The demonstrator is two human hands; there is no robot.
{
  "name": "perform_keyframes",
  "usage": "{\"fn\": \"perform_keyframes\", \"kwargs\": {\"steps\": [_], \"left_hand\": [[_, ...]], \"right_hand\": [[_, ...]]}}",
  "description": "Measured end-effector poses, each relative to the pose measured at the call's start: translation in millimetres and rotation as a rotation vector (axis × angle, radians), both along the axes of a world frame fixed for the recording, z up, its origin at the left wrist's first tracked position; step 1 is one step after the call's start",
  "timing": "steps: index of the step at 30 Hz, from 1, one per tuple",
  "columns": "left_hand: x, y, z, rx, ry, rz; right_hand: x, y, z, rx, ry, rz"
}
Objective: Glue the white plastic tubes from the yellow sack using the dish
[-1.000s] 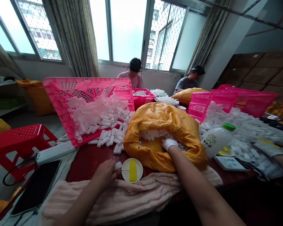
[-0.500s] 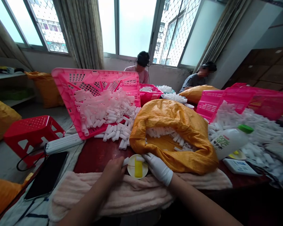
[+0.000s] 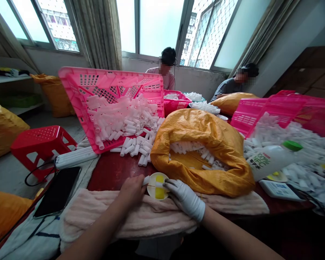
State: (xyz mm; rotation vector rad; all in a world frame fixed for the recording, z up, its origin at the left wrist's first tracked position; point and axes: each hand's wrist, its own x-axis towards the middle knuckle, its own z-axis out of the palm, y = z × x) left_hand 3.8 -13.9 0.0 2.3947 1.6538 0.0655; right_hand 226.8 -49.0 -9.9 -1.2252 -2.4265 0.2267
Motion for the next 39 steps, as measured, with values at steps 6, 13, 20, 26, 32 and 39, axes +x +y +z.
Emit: {"fn": "perform_keyframes", "kwargs": {"steps": [6,13,20,26,32,39], "left_hand": [[0.7,-0.1,-3.8,0.040,0.006,0.003],[2.8,-2.4,-1.4,0.014,-0.002,0.032],[-1.4,-8.4,19.3,0.160,-0.174,-0.078],[9.4,-21.3,30.7,0.015,-0.300,-0.247],[31.9,-33.0,27.6,0.197,-0.059,-0.155],[28.2,-27.6,33.6,0.102,-0.073,-0.182]], "right_hand": [[-3.6,-6.7,7.1,0.046,-0.180,-0.006],[-15.5,-11.7,28.7,0.073,-0.137,0.351],[-29.7,-0.7,29.2,-0.066,0.950,-0.003],[-18.2,-6.5,64.9,-0.030,0.585,0.215],[-20.3,1.4,54.5,-0.139,0.431,-0.331],[-9.8,2.3,54.5,-0.258,0.683,-0.330]]}}
